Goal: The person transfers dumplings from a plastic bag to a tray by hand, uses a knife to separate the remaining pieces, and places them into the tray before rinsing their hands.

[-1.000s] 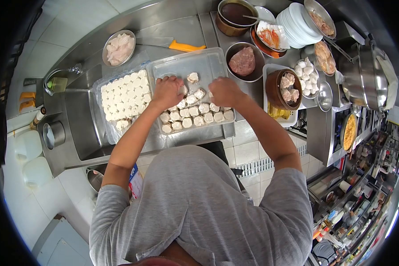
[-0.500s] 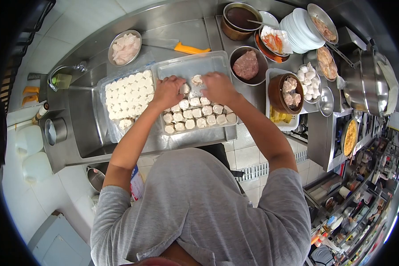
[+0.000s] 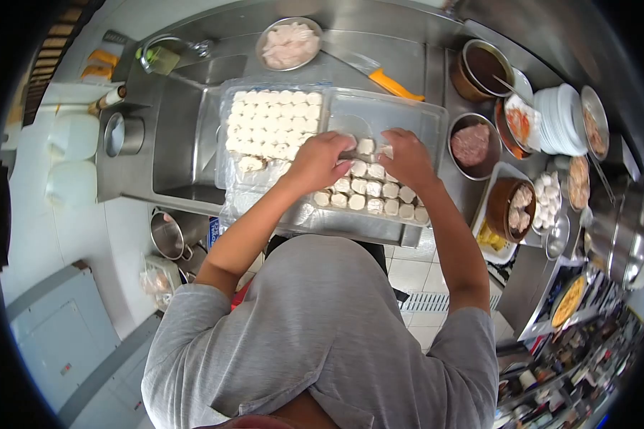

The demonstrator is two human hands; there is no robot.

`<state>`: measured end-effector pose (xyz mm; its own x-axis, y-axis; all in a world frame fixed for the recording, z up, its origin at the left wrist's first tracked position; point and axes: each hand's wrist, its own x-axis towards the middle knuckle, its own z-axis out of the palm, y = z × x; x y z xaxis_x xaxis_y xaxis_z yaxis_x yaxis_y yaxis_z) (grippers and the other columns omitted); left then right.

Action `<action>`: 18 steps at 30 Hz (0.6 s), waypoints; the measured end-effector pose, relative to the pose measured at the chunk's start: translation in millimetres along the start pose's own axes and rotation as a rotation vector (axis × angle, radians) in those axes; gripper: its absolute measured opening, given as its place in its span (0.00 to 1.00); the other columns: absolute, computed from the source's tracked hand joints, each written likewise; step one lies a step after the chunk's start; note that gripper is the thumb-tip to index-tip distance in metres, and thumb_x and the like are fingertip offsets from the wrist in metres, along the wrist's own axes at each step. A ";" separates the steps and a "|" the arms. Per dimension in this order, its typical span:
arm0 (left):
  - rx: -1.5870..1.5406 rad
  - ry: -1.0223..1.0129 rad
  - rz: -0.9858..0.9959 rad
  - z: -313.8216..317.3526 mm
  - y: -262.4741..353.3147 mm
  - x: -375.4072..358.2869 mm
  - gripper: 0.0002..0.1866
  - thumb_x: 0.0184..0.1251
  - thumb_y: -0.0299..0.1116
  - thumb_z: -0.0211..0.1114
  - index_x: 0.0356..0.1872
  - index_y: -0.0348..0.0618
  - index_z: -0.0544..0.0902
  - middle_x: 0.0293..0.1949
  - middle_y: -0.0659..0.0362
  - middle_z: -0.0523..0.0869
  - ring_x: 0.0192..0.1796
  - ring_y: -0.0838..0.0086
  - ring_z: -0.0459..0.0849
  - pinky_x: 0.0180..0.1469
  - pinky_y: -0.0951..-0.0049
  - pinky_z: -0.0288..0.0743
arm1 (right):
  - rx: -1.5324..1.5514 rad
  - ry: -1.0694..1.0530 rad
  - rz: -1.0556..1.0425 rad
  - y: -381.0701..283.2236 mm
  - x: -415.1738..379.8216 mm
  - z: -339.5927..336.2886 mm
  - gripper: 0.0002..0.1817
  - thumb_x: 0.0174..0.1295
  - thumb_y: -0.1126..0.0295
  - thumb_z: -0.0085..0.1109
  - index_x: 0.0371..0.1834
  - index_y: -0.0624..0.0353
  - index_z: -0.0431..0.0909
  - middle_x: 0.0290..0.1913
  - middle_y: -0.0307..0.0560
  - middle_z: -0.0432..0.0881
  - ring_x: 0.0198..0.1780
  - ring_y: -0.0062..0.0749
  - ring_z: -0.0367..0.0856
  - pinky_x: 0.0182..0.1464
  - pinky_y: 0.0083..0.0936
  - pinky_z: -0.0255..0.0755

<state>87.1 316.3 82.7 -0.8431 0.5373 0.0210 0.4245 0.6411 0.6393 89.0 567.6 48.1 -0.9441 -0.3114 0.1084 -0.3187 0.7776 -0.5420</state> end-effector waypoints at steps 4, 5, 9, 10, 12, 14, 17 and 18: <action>-0.055 0.244 -0.359 -57.7 -45.2 -95.0 0.19 0.55 0.33 0.80 0.48 0.43 0.87 0.43 0.52 0.90 0.46 0.57 0.90 0.51 0.58 0.84 | 0.161 -0.132 -0.026 -58.6 10.7 15.8 0.21 0.59 0.63 0.74 0.54 0.57 0.85 0.51 0.53 0.88 0.54 0.54 0.86 0.58 0.45 0.80; 0.053 0.269 -0.429 -66.9 -72.3 -118.9 0.21 0.54 0.33 0.81 0.50 0.43 0.86 0.43 0.52 0.90 0.47 0.58 0.90 0.52 0.60 0.83 | 0.222 -0.175 -0.054 -74.4 10.1 29.5 0.20 0.60 0.63 0.73 0.53 0.57 0.85 0.50 0.54 0.89 0.53 0.54 0.87 0.57 0.46 0.80; 0.263 0.204 -0.475 -67.2 -130.3 -160.3 0.29 0.52 0.33 0.81 0.57 0.43 0.82 0.52 0.49 0.87 0.56 0.54 0.86 0.59 0.58 0.80 | 0.180 -0.379 -0.085 -147.7 23.0 70.3 0.22 0.60 0.63 0.74 0.56 0.59 0.83 0.52 0.56 0.88 0.54 0.54 0.87 0.56 0.45 0.81; 0.197 0.173 -0.473 -63.2 -139.2 -160.6 0.31 0.51 0.33 0.81 0.59 0.43 0.80 0.55 0.47 0.85 0.58 0.51 0.84 0.60 0.56 0.80 | 0.175 -0.364 -0.103 -160.9 28.4 82.1 0.23 0.60 0.63 0.74 0.56 0.59 0.82 0.51 0.55 0.88 0.54 0.53 0.87 0.56 0.46 0.82; 0.194 0.168 -0.483 -56.3 -149.6 -161.3 0.31 0.52 0.33 0.81 0.59 0.43 0.80 0.54 0.47 0.85 0.58 0.50 0.85 0.60 0.55 0.80 | 0.161 -0.341 -0.136 -179.3 37.2 107.8 0.24 0.61 0.64 0.73 0.58 0.60 0.81 0.50 0.55 0.87 0.54 0.52 0.87 0.56 0.47 0.82; 0.163 0.134 -0.507 -56.0 -156.7 -156.2 0.29 0.51 0.34 0.81 0.56 0.42 0.80 0.54 0.47 0.84 0.57 0.49 0.84 0.59 0.55 0.80 | 0.101 -0.330 -0.118 -194.3 46.5 125.5 0.24 0.60 0.64 0.74 0.58 0.61 0.80 0.51 0.56 0.87 0.55 0.53 0.87 0.55 0.47 0.82; 0.257 0.099 -0.495 -55.3 -158.1 -154.5 0.28 0.48 0.34 0.83 0.52 0.44 0.82 0.52 0.50 0.85 0.56 0.52 0.85 0.57 0.55 0.80 | 0.027 -0.312 -0.136 -212.1 56.7 138.0 0.26 0.58 0.64 0.75 0.58 0.61 0.79 0.50 0.58 0.86 0.54 0.54 0.87 0.53 0.46 0.83; 0.178 0.089 -0.506 -59.5 -159.7 -156.6 0.27 0.48 0.34 0.83 0.51 0.44 0.82 0.49 0.51 0.86 0.52 0.53 0.86 0.54 0.57 0.81 | 0.015 -0.311 -0.136 -216.1 58.6 139.3 0.26 0.58 0.64 0.75 0.58 0.61 0.79 0.50 0.57 0.86 0.54 0.53 0.87 0.53 0.46 0.83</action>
<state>131.7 97.2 23.1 -0.9782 0.0941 -0.1853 0.0015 0.8946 0.4469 114.3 305.2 55.6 -0.8213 -0.5652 -0.0777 -0.4366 0.7103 -0.5521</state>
